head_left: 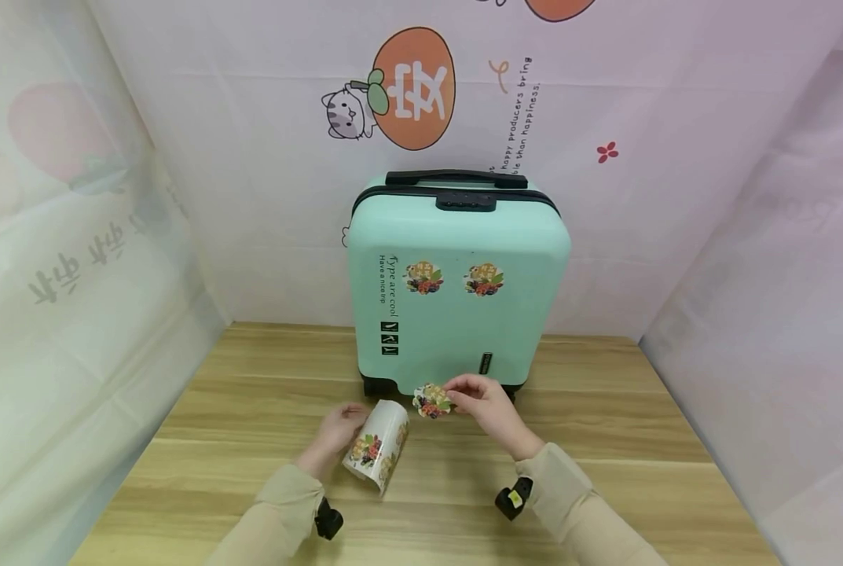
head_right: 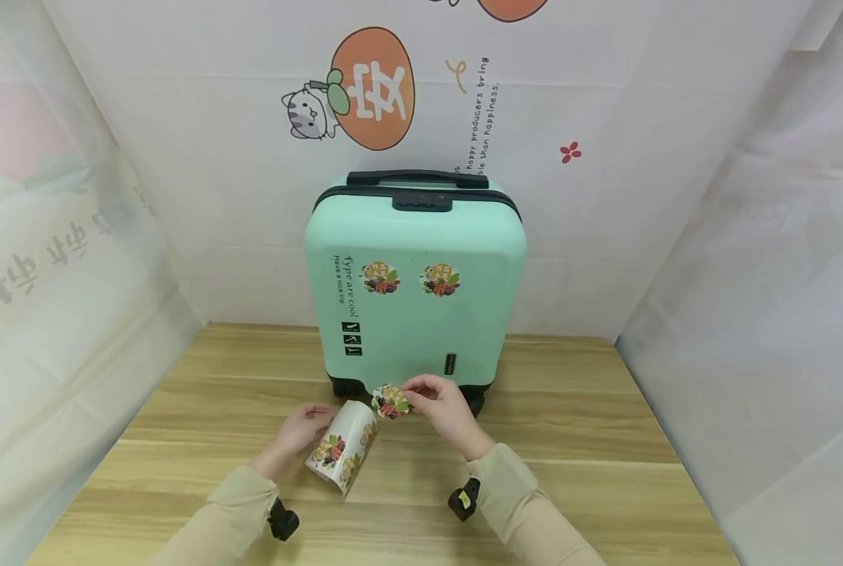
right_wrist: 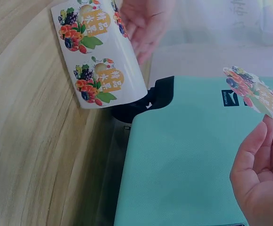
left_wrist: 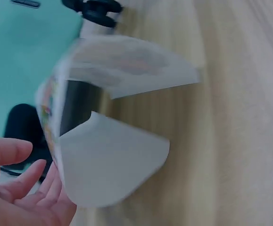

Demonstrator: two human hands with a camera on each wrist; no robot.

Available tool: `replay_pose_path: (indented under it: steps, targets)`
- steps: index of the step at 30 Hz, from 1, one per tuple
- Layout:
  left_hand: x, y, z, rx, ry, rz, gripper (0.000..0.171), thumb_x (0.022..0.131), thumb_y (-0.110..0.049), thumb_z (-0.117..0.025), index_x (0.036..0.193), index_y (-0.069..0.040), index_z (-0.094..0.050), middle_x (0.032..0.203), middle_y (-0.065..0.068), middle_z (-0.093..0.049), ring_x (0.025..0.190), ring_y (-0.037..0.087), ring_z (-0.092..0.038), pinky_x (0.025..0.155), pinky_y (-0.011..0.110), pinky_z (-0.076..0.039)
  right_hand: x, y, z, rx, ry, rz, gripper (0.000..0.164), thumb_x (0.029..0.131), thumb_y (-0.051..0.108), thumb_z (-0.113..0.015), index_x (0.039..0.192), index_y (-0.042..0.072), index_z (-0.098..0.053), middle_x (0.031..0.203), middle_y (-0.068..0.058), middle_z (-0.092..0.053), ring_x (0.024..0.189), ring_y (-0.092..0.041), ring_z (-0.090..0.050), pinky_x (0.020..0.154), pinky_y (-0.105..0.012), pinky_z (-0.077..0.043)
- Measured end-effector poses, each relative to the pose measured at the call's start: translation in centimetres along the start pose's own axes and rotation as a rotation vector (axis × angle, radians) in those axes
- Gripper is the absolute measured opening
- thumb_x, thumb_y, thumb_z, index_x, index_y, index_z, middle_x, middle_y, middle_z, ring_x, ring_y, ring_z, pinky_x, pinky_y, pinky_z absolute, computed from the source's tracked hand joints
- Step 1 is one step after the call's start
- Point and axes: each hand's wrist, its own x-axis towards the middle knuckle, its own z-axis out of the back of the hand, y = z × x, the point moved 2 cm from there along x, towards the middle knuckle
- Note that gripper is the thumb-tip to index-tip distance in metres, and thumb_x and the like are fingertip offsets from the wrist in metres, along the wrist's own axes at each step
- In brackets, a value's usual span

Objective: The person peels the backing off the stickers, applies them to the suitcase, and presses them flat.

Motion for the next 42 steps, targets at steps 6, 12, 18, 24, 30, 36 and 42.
replay_pose_path:
  steps: [6,12,18,24,30,36,42]
  targets:
    - [-0.6,-2.7,1.3,0.067,-0.040,-0.072,0.034,0.091,-0.006,-0.054,0.120,0.012,-0.053,0.116,0.028,-0.058,0.107,0.038,-0.056,0.094,0.046,-0.048,0.1,0.1,-0.1,0.000,0.019,-0.002,0.024,0.095,0.019,-0.057,0.110,0.001,-0.064,0.109,-0.013,-0.063,0.092,-0.018,-0.060,0.082,-0.032,-0.053]
    - [-1.6,-5.2,1.0,0.059,0.009,-0.137,0.031,0.091,-0.004,-0.056,0.119,0.009,-0.056,0.115,0.024,-0.061,0.108,0.034,-0.059,0.095,0.043,-0.049,0.1,0.4,-0.3,-0.011,0.031,-0.015,0.023,0.095,0.018,-0.057,0.110,0.002,-0.064,0.108,-0.011,-0.063,0.091,-0.016,-0.060,0.083,-0.035,-0.054]
    - [-2.8,-8.1,-0.5,-0.013,0.110,-0.208,0.028,0.090,-0.004,-0.059,0.116,0.006,-0.059,0.112,0.020,-0.064,0.100,0.025,-0.063,0.090,0.030,-0.052,0.2,0.4,-0.3,-0.026,0.049,-0.007,0.024,0.095,0.019,-0.056,0.111,0.003,-0.064,0.109,-0.012,-0.063,0.092,-0.016,-0.060,0.081,-0.031,-0.053]
    - [-4.1,-10.2,-1.7,0.002,0.170,-0.291,0.027,0.089,-0.007,-0.063,0.113,0.006,-0.062,0.106,0.019,-0.066,0.095,0.029,-0.063,0.080,0.021,-0.053,0.2,0.6,-0.4,-0.032,0.083,-0.001,0.026,0.096,0.020,-0.055,0.112,0.001,-0.063,0.110,-0.015,-0.062,0.091,-0.014,-0.060,0.079,-0.030,-0.052]
    - [-4.6,-10.9,-2.3,0.025,0.153,-0.308,0.022,0.086,-0.001,-0.064,0.107,0.007,-0.063,0.098,0.019,-0.066,0.085,0.023,-0.063,0.072,0.018,-0.051,0.2,0.9,-0.8,-0.034,0.113,0.015,0.026,0.095,0.016,-0.056,0.112,-0.002,-0.063,0.107,-0.018,-0.064,0.090,-0.017,-0.060,0.078,-0.034,-0.052]
    - [-6.5,-12.9,-2.0,0.075,0.137,-0.320,0.009,0.085,0.006,-0.063,0.093,0.009,-0.065,0.088,0.021,-0.066,0.077,0.024,-0.062,0.063,0.018,-0.048,0.1,1.1,-1.1,-0.024,0.133,0.013,0.026,0.096,0.018,-0.055,0.111,-0.001,-0.063,0.107,-0.017,-0.064,0.091,-0.019,-0.062,0.078,-0.031,-0.053]
    - [-6.3,-12.7,-1.9,0.054,0.127,-0.330,0.006,0.085,0.007,-0.062,0.090,0.008,-0.065,0.086,0.021,-0.066,0.076,0.024,-0.061,0.063,0.017,-0.048,0.3,1.0,-1.5,0.037,0.076,0.038,0.037,0.095,0.019,-0.057,0.127,0.000,-0.054,0.118,-0.021,-0.060,0.102,-0.028,-0.061,0.087,-0.035,-0.054]
